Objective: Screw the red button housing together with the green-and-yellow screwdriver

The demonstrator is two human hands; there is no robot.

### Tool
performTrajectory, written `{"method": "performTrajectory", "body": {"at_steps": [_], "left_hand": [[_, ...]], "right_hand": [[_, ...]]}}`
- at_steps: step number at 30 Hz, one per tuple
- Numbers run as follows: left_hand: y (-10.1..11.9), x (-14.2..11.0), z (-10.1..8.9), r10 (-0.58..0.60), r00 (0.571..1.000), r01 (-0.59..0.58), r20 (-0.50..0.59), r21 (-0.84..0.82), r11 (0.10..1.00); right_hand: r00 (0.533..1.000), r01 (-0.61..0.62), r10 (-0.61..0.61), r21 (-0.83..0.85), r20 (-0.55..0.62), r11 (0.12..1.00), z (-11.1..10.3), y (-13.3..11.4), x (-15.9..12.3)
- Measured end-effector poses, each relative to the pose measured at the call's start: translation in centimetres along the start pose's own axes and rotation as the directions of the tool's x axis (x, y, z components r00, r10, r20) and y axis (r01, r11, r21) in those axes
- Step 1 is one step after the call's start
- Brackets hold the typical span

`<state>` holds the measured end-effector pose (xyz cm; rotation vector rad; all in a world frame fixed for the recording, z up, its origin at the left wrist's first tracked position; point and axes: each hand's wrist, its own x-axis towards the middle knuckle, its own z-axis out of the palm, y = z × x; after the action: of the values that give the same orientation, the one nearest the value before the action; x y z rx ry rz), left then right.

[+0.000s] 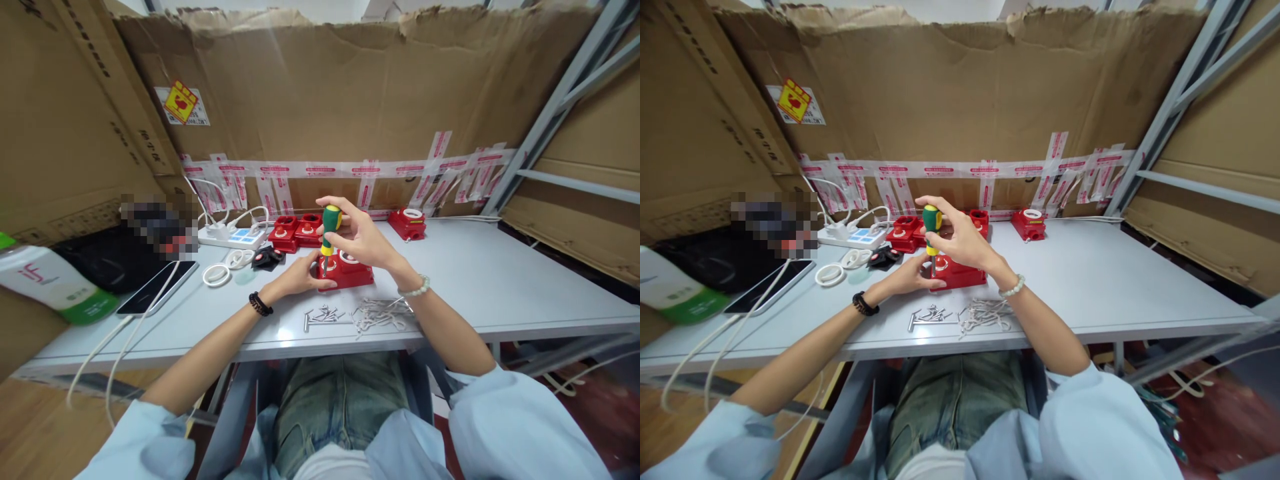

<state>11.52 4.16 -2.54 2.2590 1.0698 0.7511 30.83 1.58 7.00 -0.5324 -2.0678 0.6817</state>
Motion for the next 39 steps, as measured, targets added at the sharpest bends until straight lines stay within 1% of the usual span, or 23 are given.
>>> {"method": "performTrajectory", "body": {"at_steps": [3, 6, 9, 11, 13, 14, 17, 19, 21, 26, 31, 35, 37, 39], "left_hand": [[0.0, 0.0, 0.0, -0.015, 1.0, 0.015, -0.009, 0.039, 0.999], [-0.2, 0.1, 0.1, -0.027, 1.0, 0.028, -0.009, 0.057, 0.998], [-0.4, 0.1, 0.2, -0.02, 1.0, 0.02, -0.004, 0.053, 0.998], [-0.3, 0.1, 0.1, -0.02, 1.0, 0.021, -0.006, 0.06, 0.998], [-0.1, 0.0, 0.0, -0.028, 1.0, 0.029, -0.005, 0.062, 0.998], [0.1, -0.1, 0.0, -0.034, 0.999, 0.034, -0.002, 0.06, 0.998], [0.6, -0.2, -0.2, -0.035, 0.999, 0.034, 0.004, 0.053, 0.998], [0.7, -0.2, -0.2, -0.024, 1.0, 0.024, -0.001, 0.053, 0.998], [0.7, -0.2, -0.2, -0.018, 1.0, 0.018, -0.005, 0.065, 0.998], [0.5, -0.1, 0.0, -0.026, 0.999, 0.029, -0.024, 0.13, 0.991], [0.7, -0.1, -0.1, -0.012, 1.0, 0.013, -0.013, 0.085, 0.996], [0.7, -0.1, -0.1, -0.018, 1.0, 0.019, -0.005, 0.063, 0.998], [0.7, -0.2, -0.1, -0.026, 1.0, 0.026, -0.01, 0.063, 0.998], [0.8, -0.2, 0.0, -0.032, 0.999, 0.032, -0.011, 0.062, 0.998]], "right_hand": [[0.997, 0.004, -0.013, -0.131, -0.07, 0.991, 0.5, -0.1, 0.0], [0.988, -0.023, -0.018, -0.255, -0.156, 0.967, 1.3, 0.1, 0.0], [0.973, -0.042, -0.028, -0.298, -0.228, 0.954, 1.9, 0.2, 0.1], [0.971, -0.035, -0.042, -0.31, -0.237, 0.95, 1.9, 0.2, 0.1], [0.978, -0.011, -0.052, -0.302, -0.2, 0.953, 1.6, 0.1, 0.0], [0.985, 0.005, -0.052, -0.271, -0.165, 0.963, 1.4, 0.0, 0.0], [0.999, 0.015, -0.017, -0.077, -0.031, 0.997, 0.6, 0.0, 0.0], [1.0, -0.006, 0.006, 0.019, 0.015, 1.0, 0.4, 0.1, 0.1], [1.0, -0.018, 0.018, 0.022, -0.002, 1.0, 0.5, 0.1, 0.2], [0.993, -0.039, 0.026, -0.117, -0.114, 0.992, 1.4, -0.2, 0.2], [0.981, -0.06, 0.018, -0.216, -0.192, 0.975, 2.1, 0.1, 0.2], [0.979, -0.057, 0.022, -0.171, -0.204, 0.984, 1.9, 0.7, 0.2], [0.979, -0.036, 0.007, -0.138, -0.206, 0.99, 1.5, 0.6, 0.1], [0.972, -0.018, -0.012, -0.125, -0.236, 0.992, 1.0, 0.2, -0.1]]}}
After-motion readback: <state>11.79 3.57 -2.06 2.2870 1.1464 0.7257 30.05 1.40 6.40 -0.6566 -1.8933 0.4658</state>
